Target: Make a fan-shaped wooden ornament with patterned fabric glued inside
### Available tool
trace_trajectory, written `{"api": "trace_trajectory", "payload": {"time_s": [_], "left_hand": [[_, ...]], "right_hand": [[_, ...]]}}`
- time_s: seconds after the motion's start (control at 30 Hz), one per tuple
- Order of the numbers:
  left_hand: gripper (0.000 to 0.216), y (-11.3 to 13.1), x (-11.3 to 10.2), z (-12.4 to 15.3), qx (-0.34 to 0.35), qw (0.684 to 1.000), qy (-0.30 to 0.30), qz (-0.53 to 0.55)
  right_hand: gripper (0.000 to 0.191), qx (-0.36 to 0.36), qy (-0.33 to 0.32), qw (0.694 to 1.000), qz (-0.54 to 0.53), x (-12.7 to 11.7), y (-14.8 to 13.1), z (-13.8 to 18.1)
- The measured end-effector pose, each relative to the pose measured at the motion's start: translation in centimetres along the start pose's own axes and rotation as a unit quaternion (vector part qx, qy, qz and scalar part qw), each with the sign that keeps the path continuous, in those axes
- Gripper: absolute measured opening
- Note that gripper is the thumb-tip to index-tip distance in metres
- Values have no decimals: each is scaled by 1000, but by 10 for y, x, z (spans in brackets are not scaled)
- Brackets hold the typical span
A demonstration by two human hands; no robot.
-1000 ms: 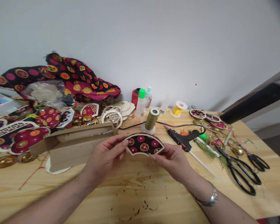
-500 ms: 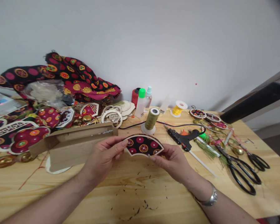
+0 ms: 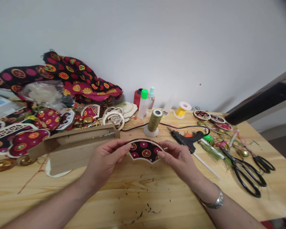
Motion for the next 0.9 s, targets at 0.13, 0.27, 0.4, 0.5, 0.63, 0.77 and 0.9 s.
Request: {"api": "trace_trajectory", "payload": {"time_s": [0.13,0.27,0.4,0.5,0.63,0.77,0.9], "left_hand": [[11,15,6,3,64,994,-44,-80],[11,21,8,7,93,986,-60,-126],[14,20,8,8,121,979,-71,-149],[14,19,8,9,136,975,-70,-162],[16,19,7,10,147,972,-75,-168],[17,21,6,10,154,970,-75,-172],[16,21,7,9,150,969,-75,-180]], "right_hand": [[24,-106,76,991,38,-6,-10,4],[13,-171,89,980,52,-4,-16,10],[7,-186,93,976,67,-2,-19,13],[3,-193,95,974,70,-2,-20,13],[2,-190,90,974,78,-1,-21,14],[2,-191,85,975,81,-1,-20,14],[2,-191,84,975,78,-2,-19,14]]}}
Point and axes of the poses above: each hand's wrist, its own z-axis away from the middle knuckle, its own x-axis out of the palm, y = z × x, the point moved 5 cm from there along -z, towards the middle knuckle, and after that the axes turned 15 degrees about x, right-handed, at the moved point
